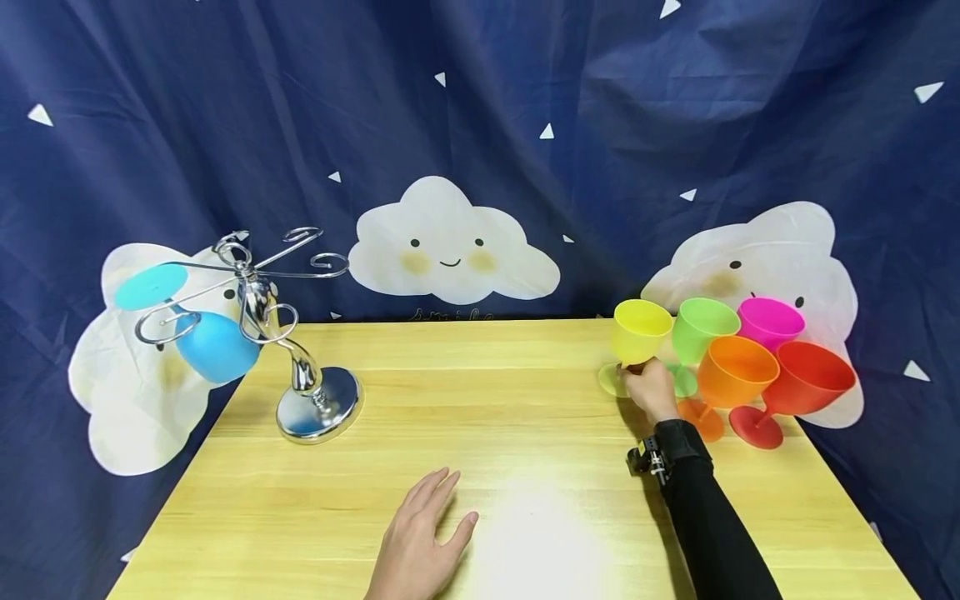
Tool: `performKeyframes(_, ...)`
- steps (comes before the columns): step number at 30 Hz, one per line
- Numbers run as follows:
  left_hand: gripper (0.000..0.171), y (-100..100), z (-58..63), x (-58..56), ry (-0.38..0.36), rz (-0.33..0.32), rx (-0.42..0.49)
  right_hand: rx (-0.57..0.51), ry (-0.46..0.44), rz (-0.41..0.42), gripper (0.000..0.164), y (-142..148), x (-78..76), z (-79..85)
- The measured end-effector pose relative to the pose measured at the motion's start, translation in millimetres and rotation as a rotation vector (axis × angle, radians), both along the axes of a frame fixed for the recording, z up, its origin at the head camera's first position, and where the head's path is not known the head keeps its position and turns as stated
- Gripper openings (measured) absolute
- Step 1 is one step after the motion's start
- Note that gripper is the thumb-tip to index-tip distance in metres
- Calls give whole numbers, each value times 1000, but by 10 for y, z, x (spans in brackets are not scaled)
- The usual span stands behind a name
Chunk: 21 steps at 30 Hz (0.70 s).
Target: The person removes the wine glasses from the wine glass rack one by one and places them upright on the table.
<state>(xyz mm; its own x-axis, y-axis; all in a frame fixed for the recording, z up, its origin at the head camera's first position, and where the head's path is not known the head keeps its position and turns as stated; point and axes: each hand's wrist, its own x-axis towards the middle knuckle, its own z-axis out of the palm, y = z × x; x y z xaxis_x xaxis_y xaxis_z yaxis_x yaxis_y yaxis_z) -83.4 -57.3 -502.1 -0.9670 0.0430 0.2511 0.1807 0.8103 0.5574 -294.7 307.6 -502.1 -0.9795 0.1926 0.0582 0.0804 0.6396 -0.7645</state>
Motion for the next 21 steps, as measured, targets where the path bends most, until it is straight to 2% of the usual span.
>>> performKeyframes(13,56,-13,31,19,41,3,-37,34,40,-43,25,79,-110,-51)
performKeyframes(16,57,-18,35,16,29,0,-40,27,43,-34,26,95,-104,-46)
performKeyframes(21,57,-31,52,8,5,-6,-41,-49,48,24,35,131,-61,-23)
